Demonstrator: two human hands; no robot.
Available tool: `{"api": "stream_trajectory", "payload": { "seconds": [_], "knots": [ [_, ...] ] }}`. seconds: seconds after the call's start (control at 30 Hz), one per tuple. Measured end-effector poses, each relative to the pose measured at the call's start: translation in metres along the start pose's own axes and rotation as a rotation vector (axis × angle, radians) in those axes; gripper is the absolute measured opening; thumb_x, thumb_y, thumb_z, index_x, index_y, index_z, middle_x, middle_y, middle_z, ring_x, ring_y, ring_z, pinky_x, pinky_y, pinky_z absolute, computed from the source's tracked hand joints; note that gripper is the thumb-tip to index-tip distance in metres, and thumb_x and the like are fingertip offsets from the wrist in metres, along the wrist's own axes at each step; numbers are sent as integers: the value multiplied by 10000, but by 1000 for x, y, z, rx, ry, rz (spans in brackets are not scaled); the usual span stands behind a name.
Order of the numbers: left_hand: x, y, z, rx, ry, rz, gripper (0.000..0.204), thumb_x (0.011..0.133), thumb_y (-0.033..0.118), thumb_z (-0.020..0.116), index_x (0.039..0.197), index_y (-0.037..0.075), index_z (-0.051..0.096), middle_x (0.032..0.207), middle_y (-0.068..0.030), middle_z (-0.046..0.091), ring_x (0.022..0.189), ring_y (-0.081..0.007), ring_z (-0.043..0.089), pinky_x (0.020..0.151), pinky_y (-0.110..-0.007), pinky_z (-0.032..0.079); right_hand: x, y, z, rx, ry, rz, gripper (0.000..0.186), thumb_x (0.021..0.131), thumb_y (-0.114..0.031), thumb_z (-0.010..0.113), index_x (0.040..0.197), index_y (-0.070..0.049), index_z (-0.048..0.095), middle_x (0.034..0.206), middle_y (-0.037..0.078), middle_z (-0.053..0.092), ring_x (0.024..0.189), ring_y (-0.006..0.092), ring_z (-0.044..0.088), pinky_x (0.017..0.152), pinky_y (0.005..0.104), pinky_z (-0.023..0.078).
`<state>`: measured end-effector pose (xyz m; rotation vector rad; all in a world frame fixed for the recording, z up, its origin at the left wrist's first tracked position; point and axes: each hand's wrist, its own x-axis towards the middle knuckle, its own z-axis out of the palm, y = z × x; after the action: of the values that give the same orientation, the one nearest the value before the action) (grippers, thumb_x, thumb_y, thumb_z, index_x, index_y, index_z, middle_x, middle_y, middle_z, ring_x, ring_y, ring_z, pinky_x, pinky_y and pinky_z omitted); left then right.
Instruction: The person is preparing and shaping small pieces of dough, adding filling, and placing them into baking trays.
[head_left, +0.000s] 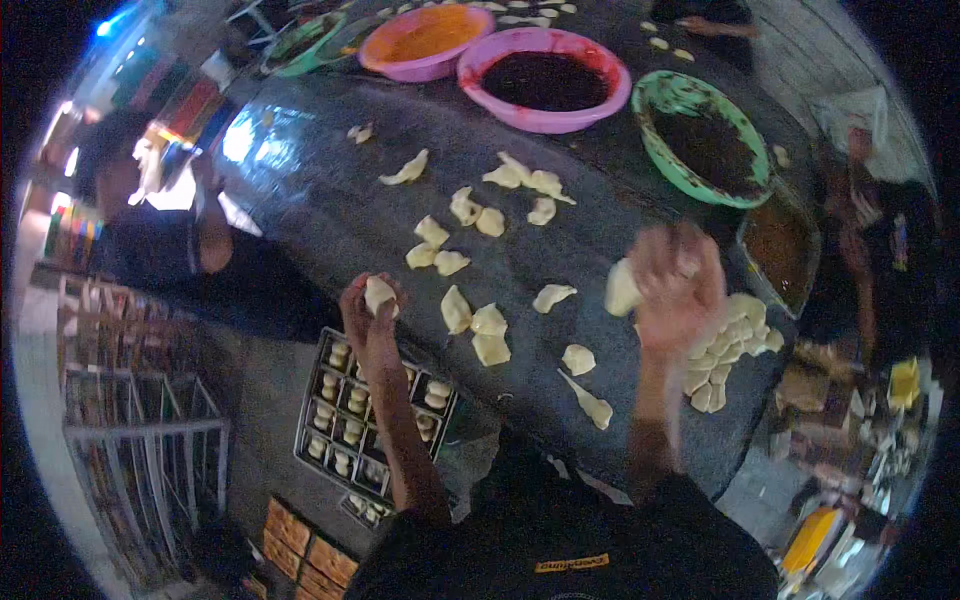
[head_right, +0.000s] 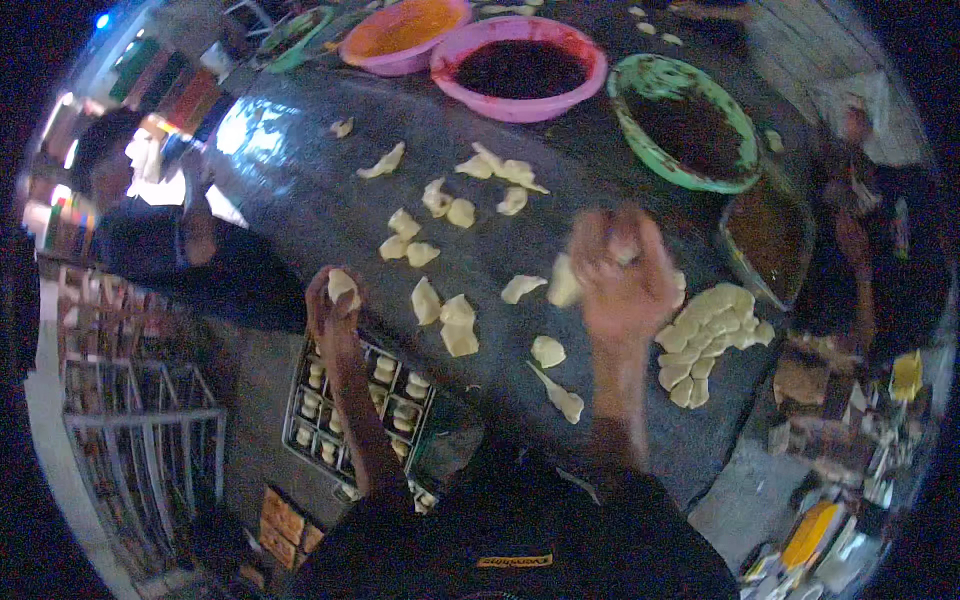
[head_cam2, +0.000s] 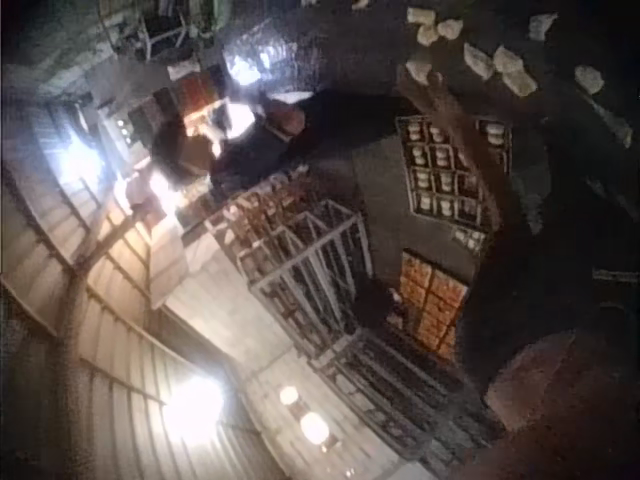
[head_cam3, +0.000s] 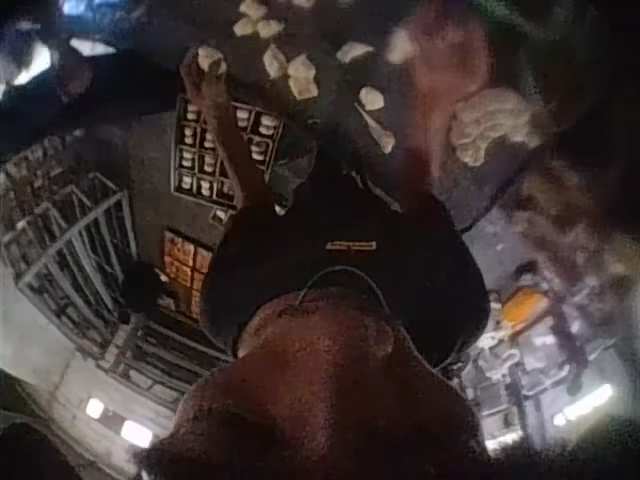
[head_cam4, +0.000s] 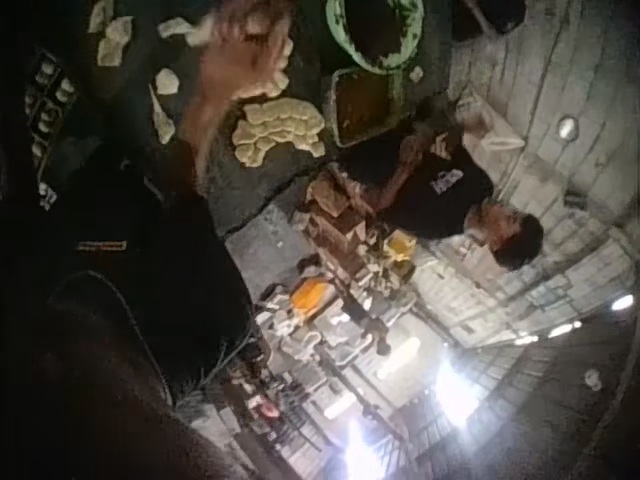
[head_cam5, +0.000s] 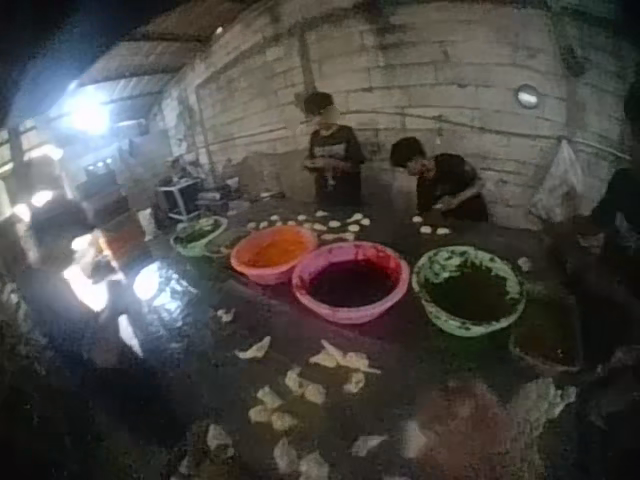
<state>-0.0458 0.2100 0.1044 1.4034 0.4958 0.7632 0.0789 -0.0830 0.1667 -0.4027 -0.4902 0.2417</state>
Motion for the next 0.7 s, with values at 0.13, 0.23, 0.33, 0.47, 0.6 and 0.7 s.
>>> {"api": "stream_trajectory", "payload": {
  "seconds": [0.13, 0.23, 0.33, 0.47, 0.6, 0.7],
  "knots": [
    [49, -31, 40, 73, 111, 235, 397, 831, 6, 613, 1215, 53, 524, 1215, -124, 535, 1136, -245, 530, 1029, -421, 401, 19, 91, -86, -812, 481, 13, 175, 923, -157, 542, 1052, -42, 576, 925, 103, 596, 866, 206, 588, 832, 338, 488],
    [75, -116, -30, 969, -19, 497, 425, 848, 121, 637, 1252, 48, 528, 1286, -161, 498, 1225, -298, 468, 1028, -446, 393, 4, 131, -77, -2126, -576, 572, 384, 890, -148, 602, 1251, -38, 536, 1259, 165, 544, 1240, 269, 470, 1008, 450, 415],
    [71, -150, -4, 1278, -219, 553, 559, 820, 178, 689, 1334, 54, 507, 1308, -186, 490, 1236, -320, 469, 1006, -454, 427, -41, 90, -128, -1971, 44, -164, 220, 847, -143, 618, 1051, -62, 642, 973, 137, 607, 959, 312, 583, 786, 418, 474],
    [11, -99, 70, 722, -448, 420, 660, 715, 114, 769, 1327, 89, 525, 1419, -197, 444, 1251, -319, 488, 988, -457, 461, -51, -59, -191, -1823, 615, 155, 402, 840, -197, 661, 1215, -85, 568, 1082, 184, 627, 1054, 345, 583, 871, 408, 476],
    [-35, -88, 238, 472, -897, 440, 491, 796, 45, 620, 1276, 61, 515, 1259, -174, 565, 1144, -372, 536, 911, -457, 477, -30, -97, -255, -2403, 311, -130, 379, 802, -247, 708, 1125, -80, 601, 960, 191, 655, 952, 363, 622, 817, 399, 494],
    [-67, -156, 291, 811, -843, 520, 510, 800, 109, 646, 1279, 54, 479, 1155, -211, 571, 1089, -398, 542, 890, -454, 480, -3, -67, -230, -2281, 201, 492, 384, 776, -212, 737, 1100, -56, 603, 967, 144, 665, 924, 274, 638, 813, 374, 509]
  ]
}}
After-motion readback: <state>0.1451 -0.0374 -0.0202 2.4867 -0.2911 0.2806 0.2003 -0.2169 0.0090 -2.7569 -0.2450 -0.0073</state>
